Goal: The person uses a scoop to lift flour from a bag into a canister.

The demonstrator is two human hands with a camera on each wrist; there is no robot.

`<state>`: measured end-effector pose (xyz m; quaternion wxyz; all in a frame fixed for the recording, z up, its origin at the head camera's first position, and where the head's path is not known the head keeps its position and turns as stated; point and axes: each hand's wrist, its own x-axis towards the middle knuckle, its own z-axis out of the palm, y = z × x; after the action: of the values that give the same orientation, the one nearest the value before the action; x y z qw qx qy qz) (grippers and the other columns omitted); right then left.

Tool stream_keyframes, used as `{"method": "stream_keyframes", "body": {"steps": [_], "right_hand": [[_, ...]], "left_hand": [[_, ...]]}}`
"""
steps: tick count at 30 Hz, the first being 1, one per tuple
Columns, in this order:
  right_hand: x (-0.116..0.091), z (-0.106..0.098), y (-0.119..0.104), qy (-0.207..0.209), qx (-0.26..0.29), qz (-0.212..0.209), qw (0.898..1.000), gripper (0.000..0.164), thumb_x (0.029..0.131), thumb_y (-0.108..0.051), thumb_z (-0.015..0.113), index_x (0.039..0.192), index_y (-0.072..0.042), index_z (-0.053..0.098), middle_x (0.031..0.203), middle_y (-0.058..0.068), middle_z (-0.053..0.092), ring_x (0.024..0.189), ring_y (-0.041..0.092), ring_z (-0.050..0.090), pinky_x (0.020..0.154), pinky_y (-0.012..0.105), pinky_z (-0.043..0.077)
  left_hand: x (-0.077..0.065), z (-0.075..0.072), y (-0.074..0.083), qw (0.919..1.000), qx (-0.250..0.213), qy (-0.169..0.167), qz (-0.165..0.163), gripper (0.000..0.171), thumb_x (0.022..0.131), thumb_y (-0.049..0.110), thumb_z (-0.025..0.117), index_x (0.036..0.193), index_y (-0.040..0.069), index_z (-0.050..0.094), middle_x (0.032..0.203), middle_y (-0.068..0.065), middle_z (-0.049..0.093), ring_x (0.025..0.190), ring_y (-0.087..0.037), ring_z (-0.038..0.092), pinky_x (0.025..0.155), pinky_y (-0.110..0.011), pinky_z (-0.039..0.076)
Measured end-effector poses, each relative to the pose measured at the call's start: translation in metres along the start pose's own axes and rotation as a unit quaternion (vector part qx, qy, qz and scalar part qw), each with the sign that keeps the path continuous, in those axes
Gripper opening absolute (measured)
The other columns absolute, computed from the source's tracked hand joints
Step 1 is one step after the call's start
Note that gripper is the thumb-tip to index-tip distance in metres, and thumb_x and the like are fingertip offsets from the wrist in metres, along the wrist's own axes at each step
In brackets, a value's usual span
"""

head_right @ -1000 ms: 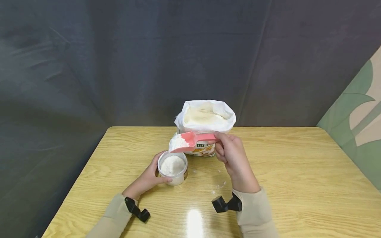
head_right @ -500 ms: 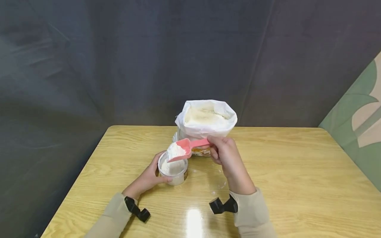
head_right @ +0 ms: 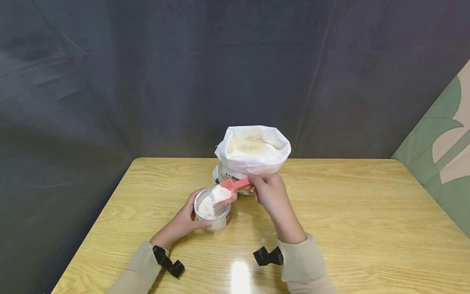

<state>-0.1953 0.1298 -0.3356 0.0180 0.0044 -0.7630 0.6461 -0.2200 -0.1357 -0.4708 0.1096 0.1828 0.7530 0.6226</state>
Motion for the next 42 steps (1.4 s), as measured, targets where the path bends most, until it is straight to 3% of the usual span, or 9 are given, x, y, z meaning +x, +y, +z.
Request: {"method": "stream_keyframes", "body": {"steps": [11,24,33,42], "right_hand": [[-0.001,0.007,0.003,0.007,-0.091,-0.013,0.996,0.033,0.102,-0.014,0.053,0.080,0.004,0.068,0.049,-0.001,0.045,0.046,0.011,0.040,0.045,0.024,0.032],[-0.004,0.010,0.002,0.010,-0.159,-0.031,0.987,0.034,0.103,-0.019,0.051,0.083,0.003,0.068,0.053,0.001,0.051,0.051,0.017,0.046,0.047,0.027,0.035],[-0.007,0.014,0.002,-0.021,-0.222,-0.082,0.971,0.031,0.104,-0.020,0.053,0.076,-0.008,0.061,0.055,0.001,0.051,0.052,0.018,0.048,0.049,0.030,0.038],[-0.013,0.018,0.001,-0.022,-0.263,-0.119,0.957,0.035,0.104,-0.019,0.054,0.070,-0.011,0.054,0.054,-0.001,0.051,0.049,0.017,0.047,0.046,0.030,0.039]], "left_hand": [[0.001,0.000,0.000,1.0000,0.002,0.000,0.003,0.103,0.076,0.016,0.090,0.157,0.019,0.027,0.157,-0.007,0.037,0.148,-0.025,0.027,0.122,-0.052,0.012],[0.002,0.000,-0.001,1.0000,0.003,-0.003,0.005,0.103,0.076,0.017,0.091,0.157,0.020,0.028,0.157,-0.005,0.037,0.148,-0.024,0.027,0.122,-0.053,0.012],[0.001,-0.001,-0.001,1.0000,-0.002,-0.003,0.008,0.102,0.076,0.016,0.090,0.157,0.019,0.029,0.157,-0.006,0.037,0.147,-0.024,0.029,0.121,-0.050,0.014],[0.001,-0.002,-0.001,1.0000,-0.002,-0.006,0.003,0.102,0.076,0.018,0.091,0.157,0.020,0.028,0.158,-0.005,0.036,0.148,-0.024,0.027,0.122,-0.053,0.012]]}}
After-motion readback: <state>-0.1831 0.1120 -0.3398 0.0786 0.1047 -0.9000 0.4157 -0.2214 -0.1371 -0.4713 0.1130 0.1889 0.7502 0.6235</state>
